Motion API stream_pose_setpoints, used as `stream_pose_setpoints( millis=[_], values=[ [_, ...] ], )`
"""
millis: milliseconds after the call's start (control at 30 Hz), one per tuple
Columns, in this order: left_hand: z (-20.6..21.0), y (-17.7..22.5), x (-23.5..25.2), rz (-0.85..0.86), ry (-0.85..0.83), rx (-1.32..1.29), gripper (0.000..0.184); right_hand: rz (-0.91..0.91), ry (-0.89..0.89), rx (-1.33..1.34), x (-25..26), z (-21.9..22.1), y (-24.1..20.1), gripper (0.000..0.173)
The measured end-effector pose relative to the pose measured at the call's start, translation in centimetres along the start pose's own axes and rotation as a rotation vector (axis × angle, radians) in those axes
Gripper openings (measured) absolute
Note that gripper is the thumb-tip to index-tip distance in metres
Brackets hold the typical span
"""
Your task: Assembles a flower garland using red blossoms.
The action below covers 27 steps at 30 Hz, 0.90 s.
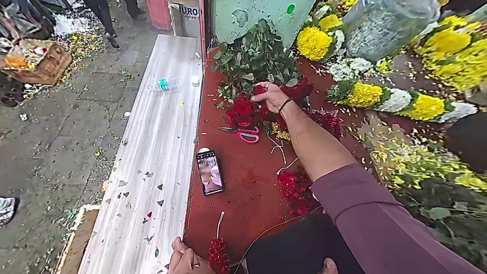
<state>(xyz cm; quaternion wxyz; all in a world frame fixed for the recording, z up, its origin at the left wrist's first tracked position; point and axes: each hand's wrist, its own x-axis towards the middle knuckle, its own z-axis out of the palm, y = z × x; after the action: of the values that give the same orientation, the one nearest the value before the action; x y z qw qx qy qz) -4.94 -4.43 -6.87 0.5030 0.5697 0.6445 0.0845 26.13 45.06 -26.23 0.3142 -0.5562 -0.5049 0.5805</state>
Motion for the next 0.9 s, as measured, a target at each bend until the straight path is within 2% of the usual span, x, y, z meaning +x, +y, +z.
stream_pose_setpoints(
  millis=[33,67,267,433,500,567,667,733,767,800,867,900],
  values=[
    [0.0,0.2,0.0,0.005,0.004,0.001,0.022,-0.048,-0.007,-0.17,0.0,0.3,0.1,0.079],
    [0.0,0.1,0.0,0.004,-0.002,0.002,0.022,-0.082,0.017,-0.318,0.1,0.5,0.0,0.08],
    [0.2,-1.1,-0.2,0.014,0.016,-0.003,0.018,-0.103,0.158,-0.809,0.4,1.6,-1.2,0.051],
    [0.1,-0.8,-0.2,0.009,0.004,-0.019,0.015,-0.092,0.12,-1.25,-0.2,2.5,-3.5,0.037],
    [0.1,-0.9,-0.2,0.009,0.008,-0.02,0.014,-0.099,0.109,-1.243,0.3,2.6,-3.5,0.031],
    [0.1,-1.0,-0.2,0.005,0.005,-0.024,0.015,-0.029,0.094,-1.128,1.0,2.4,-3.3,0.029],
    [0.1,-0.9,-0.2,-0.004,0.001,-0.019,0.016,0.28,-0.015,-0.709,1.3,1.8,-3.0,0.039],
    [0.0,-0.9,-0.1,-0.012,-0.002,-0.018,0.016,0.406,-0.009,-0.412,1.3,1.1,-2.4,0.044],
    [0.0,-0.9,-0.1,-0.011,0.001,-0.016,0.016,0.391,0.035,-0.397,1.4,0.8,-2.2,0.044],
    [0.1,-0.9,-0.1,-0.004,0.007,-0.011,0.016,0.32,0.115,-0.505,1.5,0.6,-2.2,0.043],
    [0.2,-0.9,0.0,0.008,0.008,-0.009,0.016,0.071,0.326,-0.876,1.1,1.4,-2.5,0.036],
    [0.3,-1.0,0.0,0.013,0.005,-0.008,0.016,-0.053,0.374,-1.022,0.9,2.1,-2.7,0.033]
  ],
)
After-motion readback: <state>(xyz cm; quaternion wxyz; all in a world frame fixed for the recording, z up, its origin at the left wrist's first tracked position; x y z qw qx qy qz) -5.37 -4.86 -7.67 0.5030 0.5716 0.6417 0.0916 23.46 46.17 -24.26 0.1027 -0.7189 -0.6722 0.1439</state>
